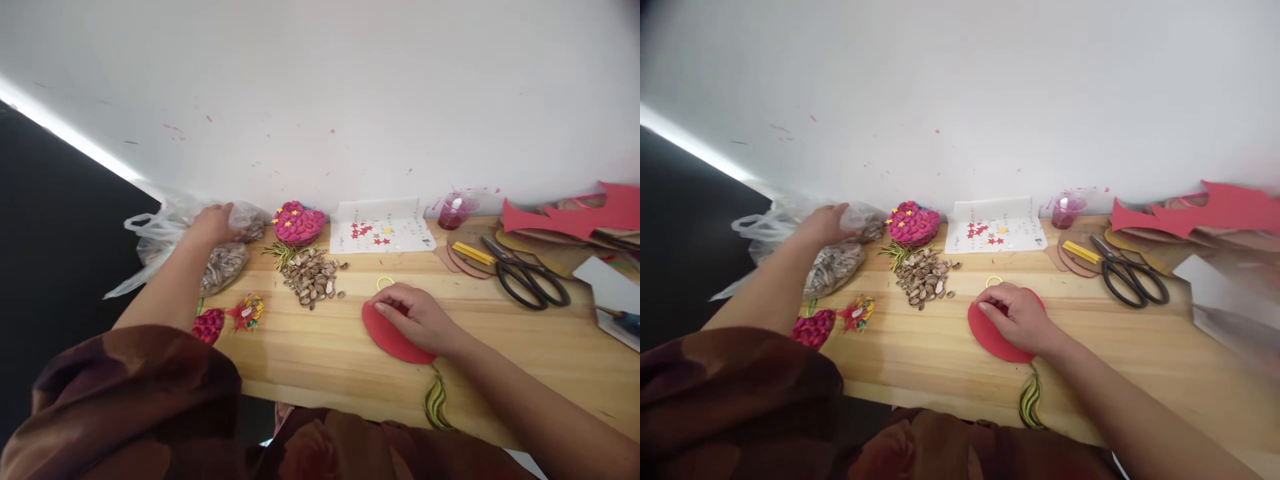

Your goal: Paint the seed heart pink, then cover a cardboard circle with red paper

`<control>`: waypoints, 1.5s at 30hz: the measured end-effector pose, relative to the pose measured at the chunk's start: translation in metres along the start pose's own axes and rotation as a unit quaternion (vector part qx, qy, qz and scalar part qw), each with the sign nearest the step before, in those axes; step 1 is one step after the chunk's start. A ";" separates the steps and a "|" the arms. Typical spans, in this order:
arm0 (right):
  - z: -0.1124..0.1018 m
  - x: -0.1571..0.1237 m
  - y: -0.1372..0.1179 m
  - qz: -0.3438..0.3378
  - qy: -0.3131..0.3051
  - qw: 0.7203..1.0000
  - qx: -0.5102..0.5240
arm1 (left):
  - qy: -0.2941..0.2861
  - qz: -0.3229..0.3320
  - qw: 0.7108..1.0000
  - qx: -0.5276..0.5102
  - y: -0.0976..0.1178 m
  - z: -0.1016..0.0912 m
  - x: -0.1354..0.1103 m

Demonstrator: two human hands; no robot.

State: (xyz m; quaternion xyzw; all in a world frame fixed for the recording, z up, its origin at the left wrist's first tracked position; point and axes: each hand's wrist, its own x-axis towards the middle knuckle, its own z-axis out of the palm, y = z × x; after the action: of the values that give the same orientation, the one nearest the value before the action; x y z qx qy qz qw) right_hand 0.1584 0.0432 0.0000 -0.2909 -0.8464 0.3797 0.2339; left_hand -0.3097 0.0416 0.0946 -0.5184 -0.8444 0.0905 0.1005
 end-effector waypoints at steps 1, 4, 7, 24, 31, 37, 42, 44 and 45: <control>0.000 0.000 -0.001 -0.001 0.000 1.000 0.001 | 0.033 0.009 0.999 -0.002 0.003 0.000 -0.006; 0.000 0.000 -0.001 -0.002 0.002 1.000 0.010 | 0.075 0.020 0.997 -0.010 0.009 0.006 -0.020; 0.001 -0.001 0.001 -0.003 0.005 1.000 0.010 | 0.050 0.011 0.999 -0.018 0.009 0.014 -0.023; 0.004 -0.001 0.001 -0.017 0.018 1.000 0.011 | 0.124 0.258 0.893 -0.347 0.174 0.005 -0.119; 0.005 -0.001 0.001 -0.024 0.026 0.999 0.007 | 0.083 0.221 0.944 -0.229 0.215 0.006 -0.120; 0.006 -0.001 0.000 -0.006 0.026 0.998 0.053 | 0.104 0.253 0.938 -0.216 0.226 0.020 -0.123; 0.004 -0.002 0.000 0.004 0.029 0.996 0.085 | 0.128 0.260 0.930 -0.225 0.223 0.020 -0.126; 0.003 -0.002 0.001 0.009 0.037 0.994 0.099 | 0.145 0.260 0.915 -0.271 0.221 0.017 -0.130; 0.003 -0.002 0.002 0.012 0.042 0.993 0.105 | 0.153 0.261 0.899 -0.316 0.220 0.015 -0.133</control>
State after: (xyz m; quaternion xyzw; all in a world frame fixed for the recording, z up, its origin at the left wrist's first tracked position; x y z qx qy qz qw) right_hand 0.1587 0.0412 -0.0042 -0.2903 -0.7877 0.4571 0.2938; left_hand -0.0662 0.0199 0.0135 -0.7319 -0.6375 -0.2384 0.0327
